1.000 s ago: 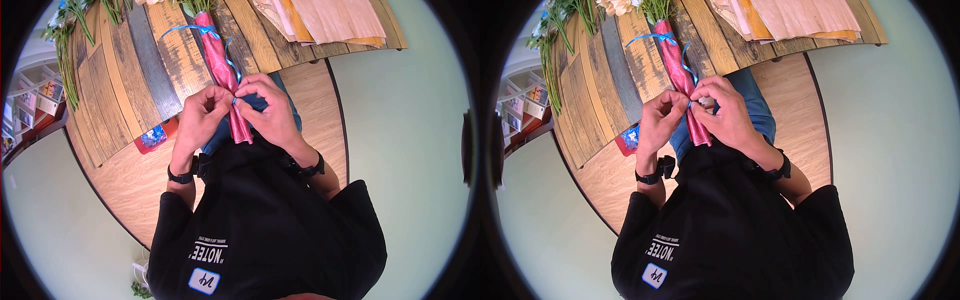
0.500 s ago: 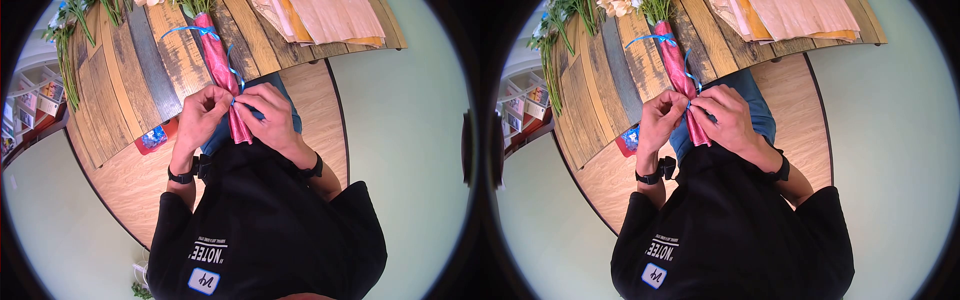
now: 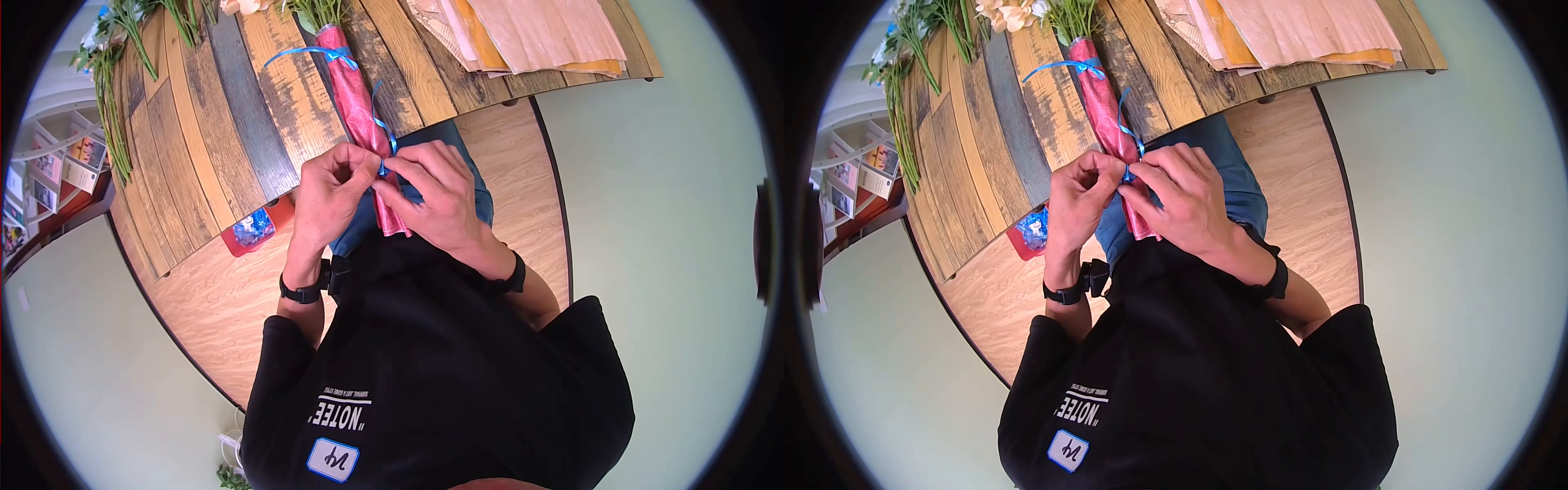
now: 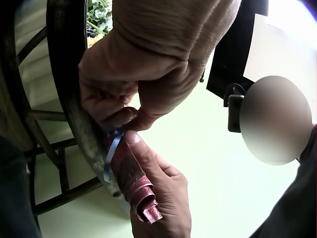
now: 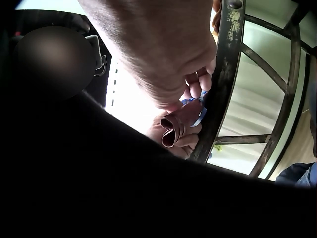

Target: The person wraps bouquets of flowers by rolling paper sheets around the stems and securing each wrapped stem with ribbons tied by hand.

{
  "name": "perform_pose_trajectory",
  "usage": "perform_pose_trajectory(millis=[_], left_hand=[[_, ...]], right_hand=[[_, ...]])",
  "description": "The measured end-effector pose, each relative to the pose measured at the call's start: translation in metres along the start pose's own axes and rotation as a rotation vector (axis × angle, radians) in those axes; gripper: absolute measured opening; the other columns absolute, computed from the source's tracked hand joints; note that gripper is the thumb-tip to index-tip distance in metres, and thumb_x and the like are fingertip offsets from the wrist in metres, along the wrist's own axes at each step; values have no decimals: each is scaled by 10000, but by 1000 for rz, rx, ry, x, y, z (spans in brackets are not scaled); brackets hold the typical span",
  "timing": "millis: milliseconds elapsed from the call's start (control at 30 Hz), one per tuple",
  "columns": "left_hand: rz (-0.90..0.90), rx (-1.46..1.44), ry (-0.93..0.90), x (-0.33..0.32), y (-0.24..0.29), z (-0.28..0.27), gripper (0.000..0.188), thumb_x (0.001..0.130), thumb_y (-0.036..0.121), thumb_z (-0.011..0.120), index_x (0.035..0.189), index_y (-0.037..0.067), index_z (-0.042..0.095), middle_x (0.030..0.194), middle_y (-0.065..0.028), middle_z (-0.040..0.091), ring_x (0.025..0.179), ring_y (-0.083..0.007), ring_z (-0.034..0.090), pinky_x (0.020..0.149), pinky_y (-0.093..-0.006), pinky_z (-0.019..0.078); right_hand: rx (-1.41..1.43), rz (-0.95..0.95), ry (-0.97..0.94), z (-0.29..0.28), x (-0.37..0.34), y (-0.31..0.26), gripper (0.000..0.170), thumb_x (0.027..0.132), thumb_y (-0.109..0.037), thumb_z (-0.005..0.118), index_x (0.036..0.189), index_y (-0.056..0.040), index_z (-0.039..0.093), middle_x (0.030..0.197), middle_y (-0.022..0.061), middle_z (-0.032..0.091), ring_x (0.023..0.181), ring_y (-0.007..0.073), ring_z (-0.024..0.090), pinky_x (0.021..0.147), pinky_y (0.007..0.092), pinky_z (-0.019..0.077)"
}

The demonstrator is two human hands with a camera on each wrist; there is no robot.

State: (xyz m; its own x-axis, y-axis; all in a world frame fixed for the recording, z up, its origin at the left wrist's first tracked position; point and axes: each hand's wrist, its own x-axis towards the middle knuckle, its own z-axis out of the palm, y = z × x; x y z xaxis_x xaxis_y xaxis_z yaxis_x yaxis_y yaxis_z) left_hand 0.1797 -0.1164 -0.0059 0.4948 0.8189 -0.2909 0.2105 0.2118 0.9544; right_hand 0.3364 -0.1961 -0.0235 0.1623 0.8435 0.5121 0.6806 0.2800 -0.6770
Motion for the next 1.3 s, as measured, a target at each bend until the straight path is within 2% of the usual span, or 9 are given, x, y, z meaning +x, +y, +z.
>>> perform_pose_trajectory(millis=[167, 233, 333, 500, 633, 667, 867, 967, 1300], left_hand=[[2, -27, -14, -2, 2, -1, 143, 979, 131, 679, 935, -5, 684, 729, 48, 596, 602, -4, 462, 520, -186, 345], [-39, 20, -24, -4, 4, -2, 106, 976, 86, 659, 949, -16, 671, 811, 23, 647, 739, -25, 552, 670, -194, 451], [-28, 20, -37, -3, 2, -3, 116, 980, 96, 659, 945, -14, 665, 810, 28, 638, 755, -23, 555, 683, -192, 452], [-28, 64, -50, -8, 8, -5, 123, 978, 103, 668, 954, -18, 671, 811, 25, 632, 740, -28, 550, 658, -203, 455], [124, 191, -71, -6, 8, -9, 125, 969, 118, 684, 931, -1, 683, 743, 36, 599, 648, -33, 513, 570, -211, 412], [118, 280, -99, -5, 12, -12, 103, 944, 83, 697, 956, -18, 682, 778, -34, 639, 712, -71, 585, 627, -243, 467], [219, 375, -104, -3, 15, -19, 79, 920, 58, 703, 962, -8, 689, 792, -79, 651, 688, -149, 623, 628, -272, 485], [288, 406, -82, -2, 13, -18, 81, 923, 61, 702, 964, -9, 689, 797, -81, 650, 689, -154, 627, 633, -275, 491], [289, 400, -92, -1, 12, -17, 73, 921, 57, 701, 960, -5, 691, 796, -82, 648, 685, -154, 626, 617, -283, 482]], right_hand=[[-32, -6, 43, 4, 0, -1, 230, 747, -83, 801, 941, -37, 687, 886, 42, 617, 777, 237, 589, 679, 371, 429], [-43, -17, 59, 3, 1, -1, 214, 750, -70, 794, 933, -37, 687, 886, 42, 623, 771, 237, 592, 678, 369, 430], [-47, -36, 61, 2, 1, -1, 200, 751, -54, 787, 924, -34, 688, 889, 44, 635, 763, 235, 597, 675, 365, 433], [-11, -20, 49, -1, 4, -3, 195, 746, -32, 776, 920, -39, 686, 874, 45, 634, 760, 235, 599, 673, 367, 435], [-29, -39, 36, -8, 8, -5, 179, 748, -27, 771, 902, -41, 681, 853, 47, 626, 749, 236, 599, 662, 368, 433], [12, -3, 12, -10, 9, -6, 174, 750, -9, 769, 899, -27, 680, 848, 64, 633, 739, 248, 602, 652, 368, 439], [79, 54, -28, -16, 9, -8, 156, 765, 12, 764, 895, -12, 683, 842, 85, 642, 716, 261, 608, 635, 367, 452], [91, 70, -39, -15, 10, -8, 153, 774, 15, 762, 905, -8, 688, 847, 88, 645, 724, 263, 619, 641, 368, 467], [29, 73, -37, -21, 11, -16, 169, 764, 26, 759, 916, 6, 689, 843, 93, 642, 716, 260, 643, 622, 359, 510]])
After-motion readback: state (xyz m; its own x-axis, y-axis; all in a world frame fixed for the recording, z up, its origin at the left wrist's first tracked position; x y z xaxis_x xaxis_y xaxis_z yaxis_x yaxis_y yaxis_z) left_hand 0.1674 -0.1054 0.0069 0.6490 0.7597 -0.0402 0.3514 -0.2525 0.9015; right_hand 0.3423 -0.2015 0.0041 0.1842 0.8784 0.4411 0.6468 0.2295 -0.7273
